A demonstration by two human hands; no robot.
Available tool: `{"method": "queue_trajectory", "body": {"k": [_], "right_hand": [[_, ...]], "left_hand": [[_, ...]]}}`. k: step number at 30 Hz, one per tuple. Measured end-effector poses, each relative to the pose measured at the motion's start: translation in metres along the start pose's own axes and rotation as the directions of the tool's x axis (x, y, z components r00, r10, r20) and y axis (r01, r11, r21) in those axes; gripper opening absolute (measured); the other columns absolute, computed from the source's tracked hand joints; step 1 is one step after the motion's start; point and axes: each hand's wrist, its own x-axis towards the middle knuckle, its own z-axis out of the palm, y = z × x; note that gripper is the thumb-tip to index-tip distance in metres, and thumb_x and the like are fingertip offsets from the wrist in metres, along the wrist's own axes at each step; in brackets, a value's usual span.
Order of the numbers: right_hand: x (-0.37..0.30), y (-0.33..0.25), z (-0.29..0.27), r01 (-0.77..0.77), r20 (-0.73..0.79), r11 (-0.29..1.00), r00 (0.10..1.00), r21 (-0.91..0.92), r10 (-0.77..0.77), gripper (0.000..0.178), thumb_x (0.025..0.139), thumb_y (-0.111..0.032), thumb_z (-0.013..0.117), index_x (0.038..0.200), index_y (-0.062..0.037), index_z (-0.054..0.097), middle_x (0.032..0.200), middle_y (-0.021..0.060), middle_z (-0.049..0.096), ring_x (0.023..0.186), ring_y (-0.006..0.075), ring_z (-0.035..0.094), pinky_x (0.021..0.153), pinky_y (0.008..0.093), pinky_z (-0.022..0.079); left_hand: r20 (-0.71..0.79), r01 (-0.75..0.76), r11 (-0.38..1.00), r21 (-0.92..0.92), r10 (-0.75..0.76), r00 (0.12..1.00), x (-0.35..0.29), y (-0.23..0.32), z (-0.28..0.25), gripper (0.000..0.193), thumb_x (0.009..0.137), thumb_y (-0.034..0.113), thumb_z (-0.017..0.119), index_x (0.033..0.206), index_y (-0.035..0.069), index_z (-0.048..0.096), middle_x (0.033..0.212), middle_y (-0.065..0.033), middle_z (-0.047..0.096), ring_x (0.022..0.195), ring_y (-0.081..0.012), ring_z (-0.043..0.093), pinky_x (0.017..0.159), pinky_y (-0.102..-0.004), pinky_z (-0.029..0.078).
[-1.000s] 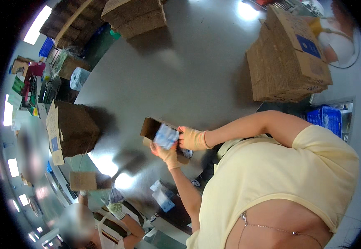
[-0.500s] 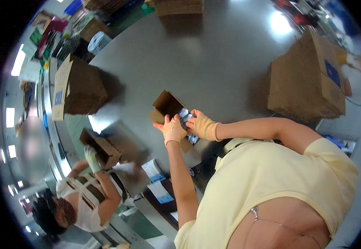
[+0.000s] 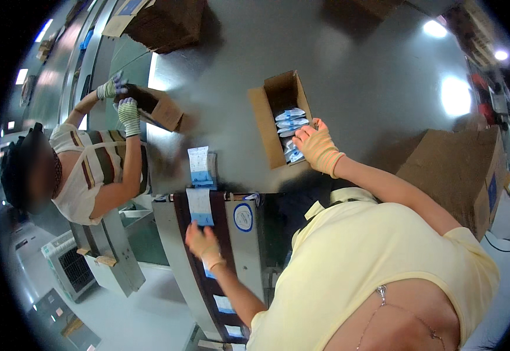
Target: The person places small white packets into a cardboard box. The person then closes the box flaps and stacks the filled box onto a pile of other boxes. The person repeats this process with multiple boxes.
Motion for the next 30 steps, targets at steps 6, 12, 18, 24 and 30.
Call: {"method": "queue_trajectory", "body": {"k": [6,12,18,24,30], "right_hand": [[0.001,0.000,-0.006,0.010,0.019,1.000,1.000,-0.002,-0.010,0.033,0.086,-0.019,0.055,0.119,-0.0150,0.059,0.123,0.0023,0.056,0.116,0.0172,0.049,0.104,0.0537,0.027],[0.000,0.004,-0.008,-0.007,0.027,1.000,1.000,-0.011,0.007,0.030,0.086,-0.018,0.055,0.115,-0.0148,0.061,0.118,0.0029,0.058,0.112,0.0177,0.051,0.103,0.0520,0.030],[0.002,0.000,-0.006,-0.004,-0.073,1.000,0.997,0.000,0.004,0.018,0.087,-0.020,0.052,0.100,-0.0143,0.063,0.101,0.0007,0.060,0.102,0.0177,0.055,0.101,0.0493,0.032],[0.002,0.001,0.019,-0.059,-0.111,0.998,0.992,0.021,0.061,0.015,0.082,-0.021,0.055,0.094,-0.0181,0.065,0.097,-0.0024,0.060,0.103,0.0160,0.053,0.097,0.0492,0.034],[0.004,-0.009,0.003,-0.063,-0.087,0.998,0.994,0.021,0.065,0.015,0.082,-0.021,0.056,0.093,-0.0176,0.065,0.097,-0.0020,0.060,0.102,0.0158,0.053,0.097,0.0503,0.035]], "left_hand": [[0.420,0.388,0.861,0.328,-0.501,0.757,-0.030,-0.086,0.000,0.054,0.065,0.024,0.081,0.112,0.012,0.059,0.113,-0.0152,0.063,0.106,-0.0346,0.058,0.090,-0.0456,0.047],[0.352,0.225,0.804,-0.551,-0.021,0.936,0.105,-0.038,0.032,0.033,0.079,0.020,0.073,0.100,-0.003,0.063,0.093,-0.0126,0.066,0.082,-0.0197,0.058,0.074,-0.0328,0.046],[0.577,0.278,0.873,-0.401,0.005,0.817,0.198,-0.017,0.105,0.048,0.071,0.019,0.079,0.108,-0.003,0.058,0.095,-0.0084,0.066,0.083,-0.0178,0.058,0.077,-0.0328,0.046],[0.541,-0.180,0.983,-0.046,0.176,0.823,0.208,0.105,0.117,0.069,0.059,0.032,0.085,0.114,0.007,0.053,0.102,-0.0126,0.062,0.090,-0.0248,0.060,0.079,-0.0399,0.049],[0.218,-0.649,0.596,0.473,0.634,0.742,0.147,0.199,0.169,0.037,0.070,0.031,0.072,0.101,0.017,0.057,0.096,-0.0036,0.063,0.090,-0.0220,0.063,0.073,-0.0380,0.049]]}}
